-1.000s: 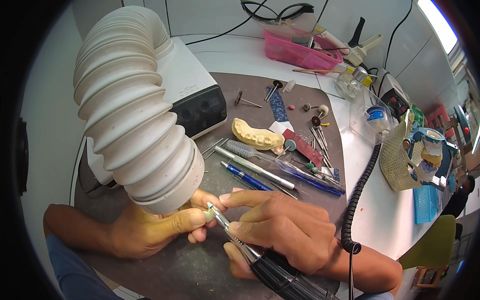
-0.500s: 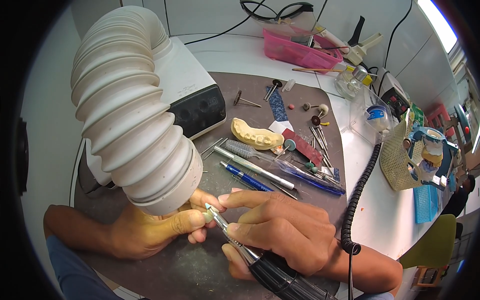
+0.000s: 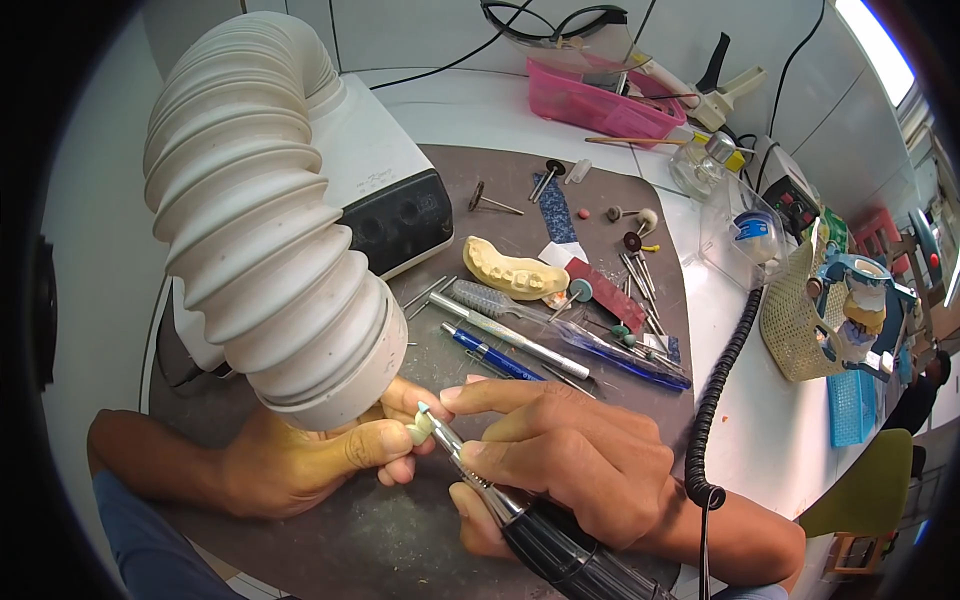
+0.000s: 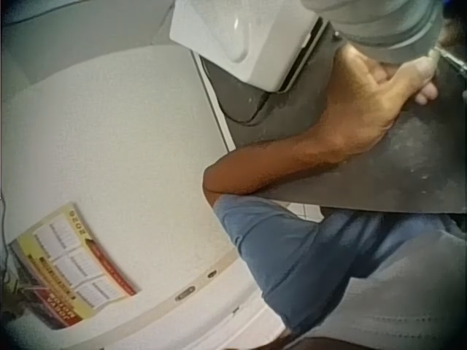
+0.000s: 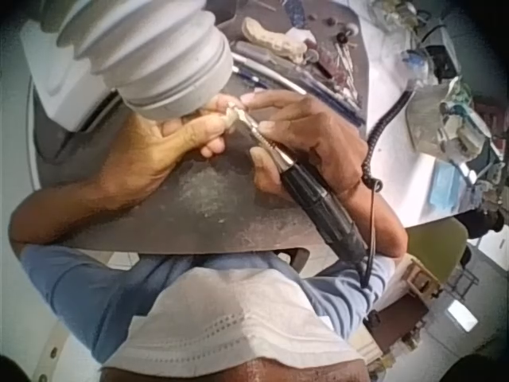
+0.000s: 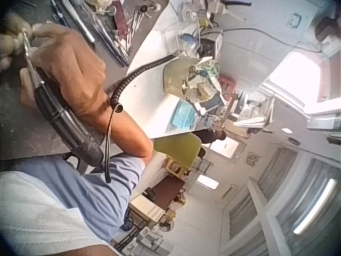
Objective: Fabricating and refining dental crowns or bridges at a laboratory bench using a micro-motor handpiece.
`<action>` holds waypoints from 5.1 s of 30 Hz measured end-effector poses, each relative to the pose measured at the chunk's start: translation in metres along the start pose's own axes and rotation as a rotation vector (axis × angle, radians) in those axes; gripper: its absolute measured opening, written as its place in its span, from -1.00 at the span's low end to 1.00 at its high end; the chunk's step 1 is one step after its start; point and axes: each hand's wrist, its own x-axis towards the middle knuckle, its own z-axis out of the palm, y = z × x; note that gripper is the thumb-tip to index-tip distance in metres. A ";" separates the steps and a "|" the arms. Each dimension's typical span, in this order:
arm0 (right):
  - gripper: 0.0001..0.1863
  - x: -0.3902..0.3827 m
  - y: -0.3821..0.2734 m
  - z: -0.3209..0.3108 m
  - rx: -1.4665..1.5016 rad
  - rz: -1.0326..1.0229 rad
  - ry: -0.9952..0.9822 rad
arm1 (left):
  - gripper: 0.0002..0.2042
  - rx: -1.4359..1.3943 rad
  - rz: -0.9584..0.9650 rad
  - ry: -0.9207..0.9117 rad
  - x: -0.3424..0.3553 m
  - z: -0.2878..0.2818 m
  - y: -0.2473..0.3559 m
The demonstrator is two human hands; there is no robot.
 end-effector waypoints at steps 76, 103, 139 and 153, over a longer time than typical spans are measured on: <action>-0.68 0.000 -0.001 -0.003 0.047 0.020 -0.046 | -0.81 0.003 -0.016 0.009 -0.001 0.002 0.006; -0.67 0.000 0.001 -0.002 0.035 -0.005 -0.029 | -0.78 0.001 -0.006 -0.014 -0.001 0.000 0.003; -0.61 0.001 0.005 0.007 0.059 0.103 0.124 | -0.73 -0.119 -0.062 -0.042 -0.001 0.001 0.006; -0.67 0.006 0.007 0.008 0.127 0.110 0.090 | -0.83 0.037 -0.038 -0.133 -0.004 -0.008 -0.003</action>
